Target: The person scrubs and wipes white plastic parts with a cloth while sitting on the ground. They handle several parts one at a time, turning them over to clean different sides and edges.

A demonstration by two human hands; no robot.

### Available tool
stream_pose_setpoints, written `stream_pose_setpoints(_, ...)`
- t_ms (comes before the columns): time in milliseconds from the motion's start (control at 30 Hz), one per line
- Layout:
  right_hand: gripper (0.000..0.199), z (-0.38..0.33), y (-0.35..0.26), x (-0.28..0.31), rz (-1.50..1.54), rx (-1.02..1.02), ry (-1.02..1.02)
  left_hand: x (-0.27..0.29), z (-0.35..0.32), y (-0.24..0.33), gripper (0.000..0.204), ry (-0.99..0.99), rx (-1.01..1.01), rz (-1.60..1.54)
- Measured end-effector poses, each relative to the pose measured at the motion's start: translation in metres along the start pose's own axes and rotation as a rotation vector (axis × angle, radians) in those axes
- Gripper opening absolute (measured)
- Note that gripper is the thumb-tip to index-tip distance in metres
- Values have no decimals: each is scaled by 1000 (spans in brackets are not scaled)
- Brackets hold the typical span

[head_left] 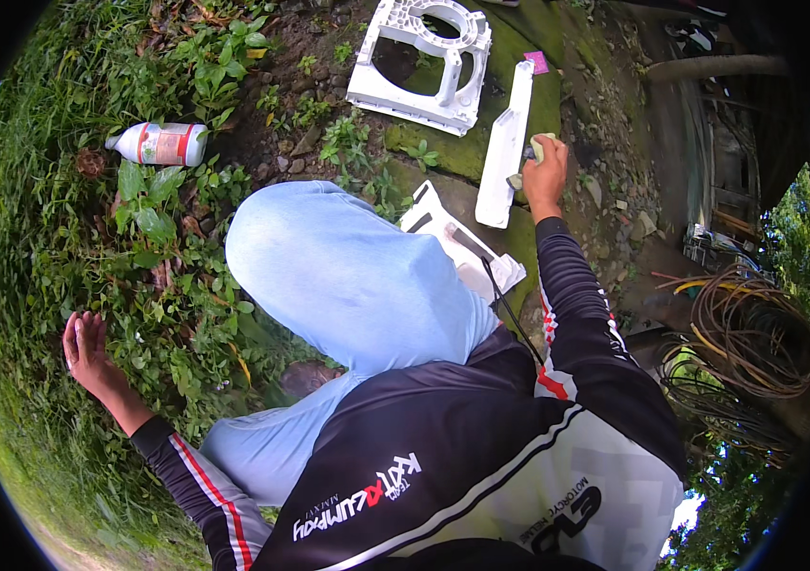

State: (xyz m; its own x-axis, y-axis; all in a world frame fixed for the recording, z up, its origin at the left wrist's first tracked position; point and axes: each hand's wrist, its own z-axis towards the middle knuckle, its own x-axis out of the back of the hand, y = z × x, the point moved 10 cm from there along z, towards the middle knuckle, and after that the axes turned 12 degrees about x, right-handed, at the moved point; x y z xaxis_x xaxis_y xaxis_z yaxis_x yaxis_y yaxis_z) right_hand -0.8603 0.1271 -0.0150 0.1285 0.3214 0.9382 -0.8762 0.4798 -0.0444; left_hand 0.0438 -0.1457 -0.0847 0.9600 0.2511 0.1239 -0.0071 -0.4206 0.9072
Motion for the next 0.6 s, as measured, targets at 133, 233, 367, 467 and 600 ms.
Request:
stream_pose_setpoints(133,39,-12,-53,-48,549,171,-614,9,4,-6,36,-3,14,-35)
stream_pose_setpoints(233,44,-62,-73,-86,560,131,-943,11,11,-11,36,-28,34,-64)
stream_pose_setpoints(367,69,-129,-76,-127,556,-47,-1115,15,16,-15,36,-29,47,-100)
stream_pose_setpoints(467,74,-167,-72,-147,688,-256,-1219,19,15,-15,35,-45,32,-118)
stream_pose_setpoints(600,68,-177,-68,-147,967,-519,-1211,31,13,-16,34,-38,35,-158)
